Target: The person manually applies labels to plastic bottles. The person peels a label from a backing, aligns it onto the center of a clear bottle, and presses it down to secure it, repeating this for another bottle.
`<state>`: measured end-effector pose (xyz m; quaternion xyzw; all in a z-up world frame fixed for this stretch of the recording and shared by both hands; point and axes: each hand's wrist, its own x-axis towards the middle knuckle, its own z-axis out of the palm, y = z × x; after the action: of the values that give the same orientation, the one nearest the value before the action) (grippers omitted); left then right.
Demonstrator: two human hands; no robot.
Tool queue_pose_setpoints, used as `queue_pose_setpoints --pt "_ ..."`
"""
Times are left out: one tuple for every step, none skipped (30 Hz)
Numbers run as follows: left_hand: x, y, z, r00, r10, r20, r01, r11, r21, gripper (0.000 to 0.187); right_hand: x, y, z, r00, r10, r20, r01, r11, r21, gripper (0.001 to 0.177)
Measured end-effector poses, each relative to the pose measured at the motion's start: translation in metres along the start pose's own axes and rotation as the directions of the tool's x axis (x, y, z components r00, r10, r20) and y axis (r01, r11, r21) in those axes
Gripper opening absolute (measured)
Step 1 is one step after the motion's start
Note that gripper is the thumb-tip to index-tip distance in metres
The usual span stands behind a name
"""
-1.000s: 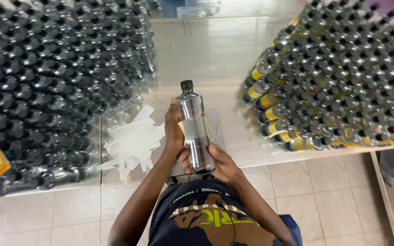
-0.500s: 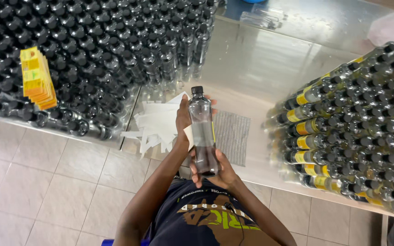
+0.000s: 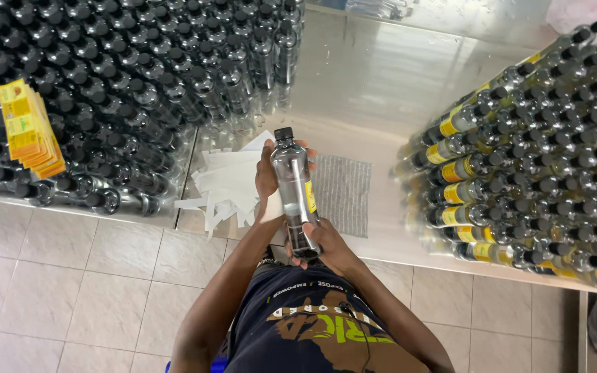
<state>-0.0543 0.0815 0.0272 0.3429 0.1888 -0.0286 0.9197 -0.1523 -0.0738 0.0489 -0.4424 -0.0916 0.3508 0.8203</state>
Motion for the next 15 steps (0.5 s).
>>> queue_pose_setpoints --pt "0.006 -0.002 -0.007 1.0 -0.008 0.003 0.008 1.0 0.005 0.071 0.0 0.001 0.0 1.0 -0.004 -0.008 0.004 1.0 0.004 0.053" --pt "0.012 -0.004 -0.015 0.998 -0.043 0.042 0.042 0.999 0.032 0.072 0.001 0.003 -0.001 0.999 -0.01 -0.039 0.009 1.0 -0.014 0.046" --pt "0.018 -0.006 -0.022 0.994 -0.079 0.081 0.074 0.995 0.061 0.073 0.001 0.004 -0.001 0.997 -0.017 -0.07 0.014 0.999 -0.033 0.039" --pt "0.016 -0.005 -0.023 0.992 -0.088 0.086 0.083 0.994 0.065 0.073 0.0 0.001 0.001 0.997 -0.021 -0.08 0.019 0.999 -0.031 0.039" --pt "0.014 -0.003 -0.025 0.991 -0.091 0.102 0.079 0.99 0.114 0.072 0.0 -0.002 0.003 0.997 -0.043 -0.071 0.037 0.996 -0.079 0.036" --pt "0.013 0.0 -0.027 0.989 -0.094 0.118 0.074 0.984 0.163 0.071 -0.001 -0.006 0.005 0.996 -0.063 -0.061 0.055 0.99 -0.127 0.033" --pt "0.011 0.001 -0.024 0.988 -0.098 0.12 0.077 0.983 0.166 0.071 -0.001 -0.001 0.001 0.996 -0.066 -0.064 0.057 0.99 -0.125 0.033" --pt "0.009 0.002 -0.021 0.989 -0.084 0.121 0.058 0.978 0.2 0.07 0.0 0.004 -0.003 0.994 -0.083 -0.068 0.073 0.987 -0.14 0.031" --pt "0.007 0.002 -0.019 0.99 -0.071 0.122 0.041 0.972 0.233 0.069 -0.001 0.009 -0.007 0.993 -0.099 -0.072 0.087 0.984 -0.155 0.029" --pt "0.0 0.005 -0.011 0.989 -0.076 0.124 0.045 0.971 0.234 0.069 0.001 0.009 -0.016 0.992 -0.1 -0.077 0.087 0.984 -0.154 0.029" --pt "-0.006 0.009 -0.003 0.996 -0.04 0.078 0.017 0.96 0.278 0.067 0.003 0.008 -0.024 0.99 -0.117 -0.073 0.094 0.958 -0.269 0.03" --pt "-0.011 0.014 0.005 0.999 -0.003 0.033 -0.008 0.947 0.322 0.065 0.006 0.007 -0.033 0.989 -0.134 -0.067 0.099 0.919 -0.381 0.031" --pt "-0.014 0.01 0.003 0.999 -0.006 0.032 -0.005 0.946 0.323 0.065 0.004 0.009 -0.034 0.989 -0.133 -0.069 0.097 0.92 -0.38 0.031" --pt "-0.017 0.007 0.001 0.986 0.095 -0.138 -0.027 0.901 0.433 0.063 0.001 0.011 -0.036 0.988 -0.121 -0.097 0.071 0.909 -0.412 0.032" --pt "-0.019 0.005 -0.001 0.933 0.214 -0.288 -0.027 0.842 0.538 0.062 0.0 0.012 -0.037 0.986 -0.112 -0.123 0.046 0.895 -0.444 0.033"
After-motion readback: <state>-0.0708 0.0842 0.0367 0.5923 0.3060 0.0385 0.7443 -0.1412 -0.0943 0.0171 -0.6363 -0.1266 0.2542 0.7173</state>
